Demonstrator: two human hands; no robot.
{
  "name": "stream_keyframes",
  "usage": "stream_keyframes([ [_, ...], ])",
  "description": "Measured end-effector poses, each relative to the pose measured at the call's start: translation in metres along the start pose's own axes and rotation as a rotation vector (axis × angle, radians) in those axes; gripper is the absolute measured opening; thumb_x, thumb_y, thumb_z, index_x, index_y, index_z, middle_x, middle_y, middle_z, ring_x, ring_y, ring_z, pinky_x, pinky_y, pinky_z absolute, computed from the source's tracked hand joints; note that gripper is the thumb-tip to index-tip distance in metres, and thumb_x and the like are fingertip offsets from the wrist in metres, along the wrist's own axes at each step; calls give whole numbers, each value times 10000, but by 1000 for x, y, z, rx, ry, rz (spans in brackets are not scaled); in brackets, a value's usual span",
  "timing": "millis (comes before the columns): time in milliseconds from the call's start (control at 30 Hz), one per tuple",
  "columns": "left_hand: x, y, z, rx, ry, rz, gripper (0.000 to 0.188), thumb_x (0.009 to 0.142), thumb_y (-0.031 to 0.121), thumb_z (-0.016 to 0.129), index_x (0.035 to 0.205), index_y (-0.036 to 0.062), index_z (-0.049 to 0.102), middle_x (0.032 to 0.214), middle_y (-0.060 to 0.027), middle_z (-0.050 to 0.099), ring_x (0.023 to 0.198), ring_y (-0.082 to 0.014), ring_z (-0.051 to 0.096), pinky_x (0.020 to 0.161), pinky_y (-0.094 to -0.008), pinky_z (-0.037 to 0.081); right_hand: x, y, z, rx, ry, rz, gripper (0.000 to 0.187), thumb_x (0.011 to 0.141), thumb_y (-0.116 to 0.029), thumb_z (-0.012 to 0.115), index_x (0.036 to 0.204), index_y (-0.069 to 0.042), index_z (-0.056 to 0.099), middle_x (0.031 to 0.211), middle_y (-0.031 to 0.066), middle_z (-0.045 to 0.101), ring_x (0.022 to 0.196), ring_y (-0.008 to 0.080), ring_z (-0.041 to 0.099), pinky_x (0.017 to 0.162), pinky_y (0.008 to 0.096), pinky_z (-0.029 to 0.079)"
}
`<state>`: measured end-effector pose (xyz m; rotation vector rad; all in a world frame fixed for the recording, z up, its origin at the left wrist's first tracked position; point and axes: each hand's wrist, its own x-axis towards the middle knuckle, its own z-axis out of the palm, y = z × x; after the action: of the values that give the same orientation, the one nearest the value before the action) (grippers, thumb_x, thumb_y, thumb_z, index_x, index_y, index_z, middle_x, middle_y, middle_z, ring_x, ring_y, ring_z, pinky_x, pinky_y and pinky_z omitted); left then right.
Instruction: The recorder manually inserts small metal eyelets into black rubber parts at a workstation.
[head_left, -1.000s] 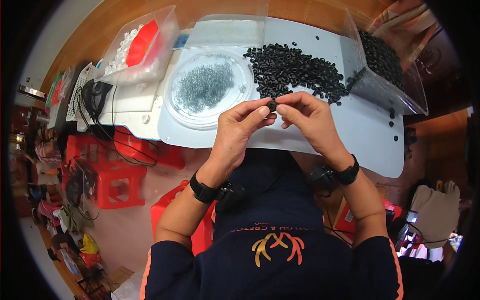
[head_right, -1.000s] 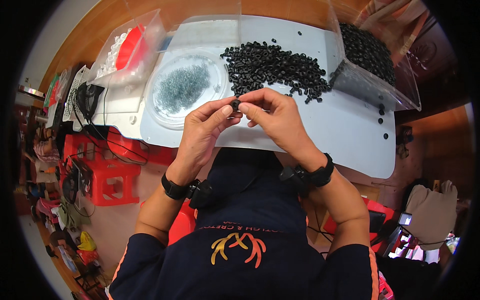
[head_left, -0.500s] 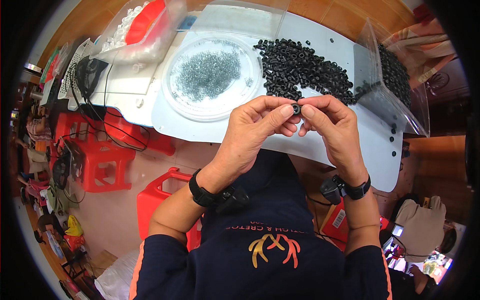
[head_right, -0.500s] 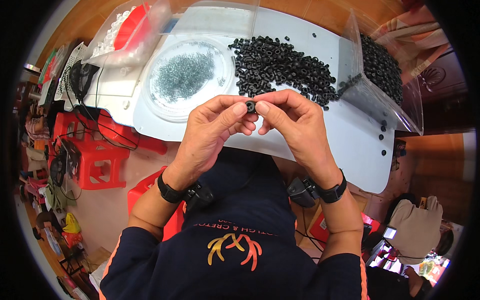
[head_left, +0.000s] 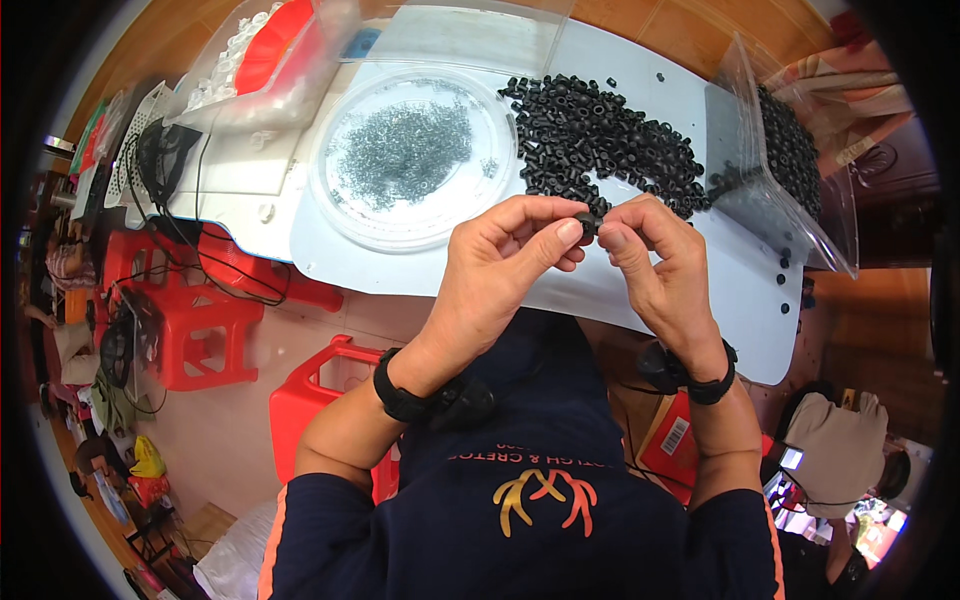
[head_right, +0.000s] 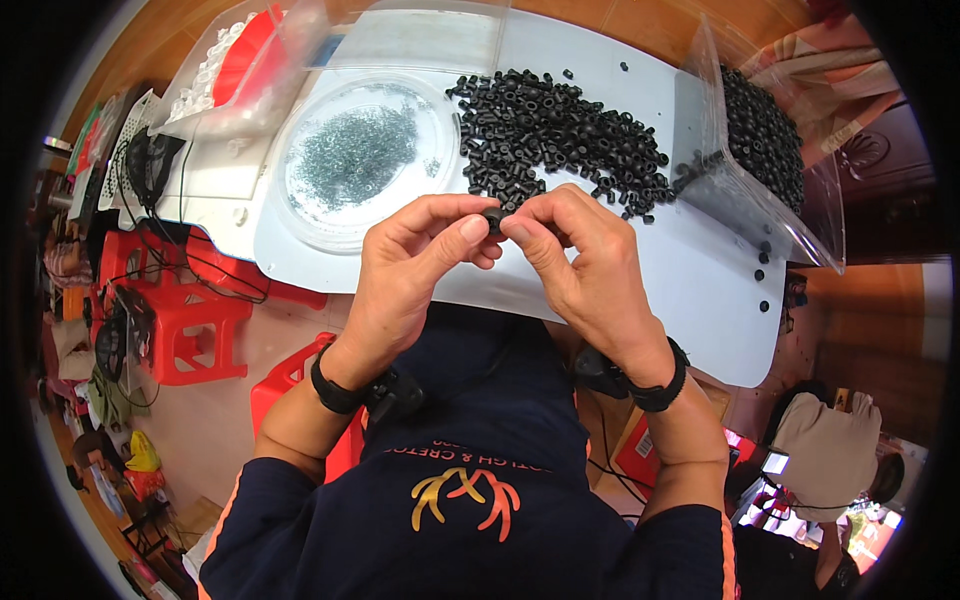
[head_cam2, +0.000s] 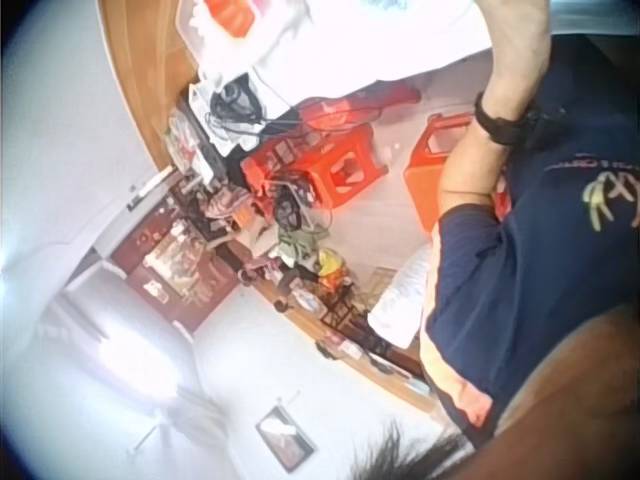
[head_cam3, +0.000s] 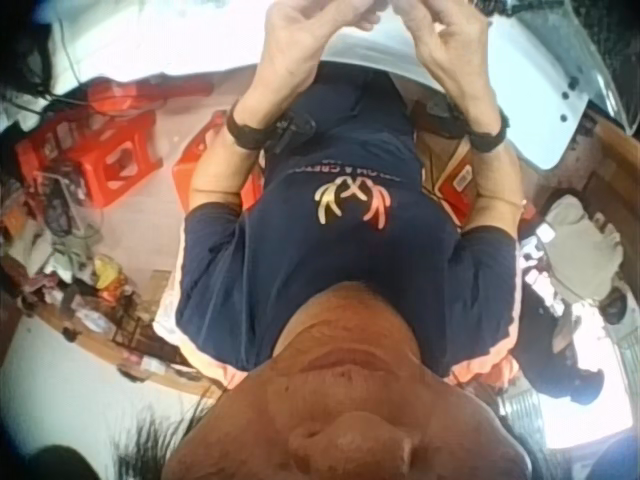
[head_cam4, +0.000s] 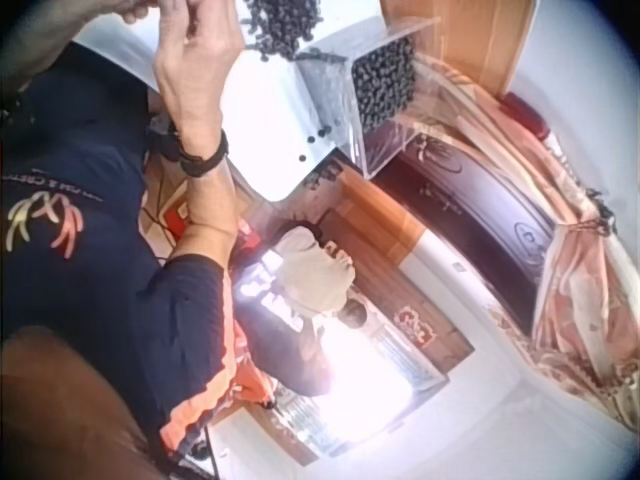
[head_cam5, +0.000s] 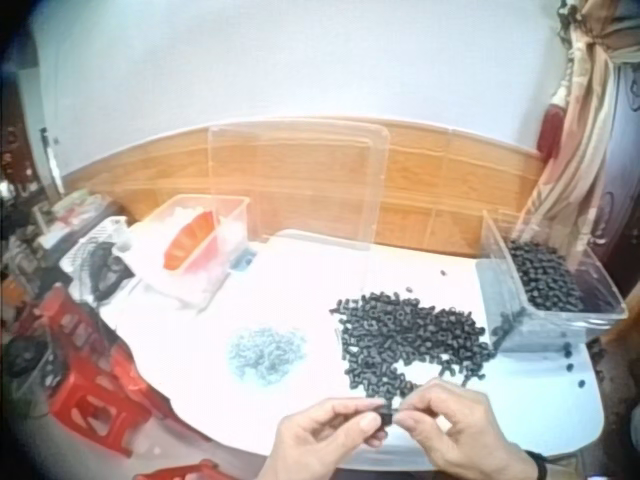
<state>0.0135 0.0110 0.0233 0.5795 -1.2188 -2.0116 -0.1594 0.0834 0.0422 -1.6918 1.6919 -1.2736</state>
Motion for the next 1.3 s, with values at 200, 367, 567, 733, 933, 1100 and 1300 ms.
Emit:
stream_keyframes([
  [200,-1,-5,1,101,19,54,232,947,66,631,1156,-34,643,991,-96,693,881,-135,661,788,-267,543,7,2,8,-175,29,-210,140,919,-125,657,856,-2,637,738,106,593,612,236,579,533,328,450],
  [367,2,-7,2,227,15,161,183,937,51,635,1089,-42,675,947,-73,689,838,-112,658,762,-246,543,5,3,10,-290,34,-241,154,929,-107,622,819,0,616,688,106,561,587,278,557,512,374,433],
  [567,6,-4,-4,77,-34,22,207,948,93,636,1106,-34,678,934,-90,698,824,-122,665,756,-253,545,6,4,8,-268,31,-265,173,944,-111,603,813,2,602,696,107,552,598,276,560,514,376,431],
  [733,4,-2,-4,33,-69,-37,250,980,137,592,1136,-48,652,993,-123,700,844,-157,670,787,-290,549,5,2,4,-242,25,-231,186,959,-128,588,822,-3,599,711,109,556,608,281,566,527,378,441],
  [933,2,-3,1,-48,-60,-80,245,968,140,616,1129,-41,651,964,-114,700,841,-150,672,780,-278,553,0,2,2,-159,-16,-146,254,998,-174,537,835,13,593,712,123,554,607,288,565,539,372,440],
  [1100,-2,-5,4,-69,-54,-101,237,956,124,630,1126,-40,647,972,-118,697,841,-162,671,789,-295,550,-7,-1,2,-14,-44,13,289,1021,-186,500,844,26,586,706,124,547,602,261,558,542,352,429],
  [1300,-5,-5,6,-40,-35,-11,211,940,109,655,1095,-33,669,938,-93,704,824,-131,674,775,-257,556,-10,1,8,37,11,-43,278,1017,-188,508,846,24,566,721,119,538,608,260,545,549,351,426],
])
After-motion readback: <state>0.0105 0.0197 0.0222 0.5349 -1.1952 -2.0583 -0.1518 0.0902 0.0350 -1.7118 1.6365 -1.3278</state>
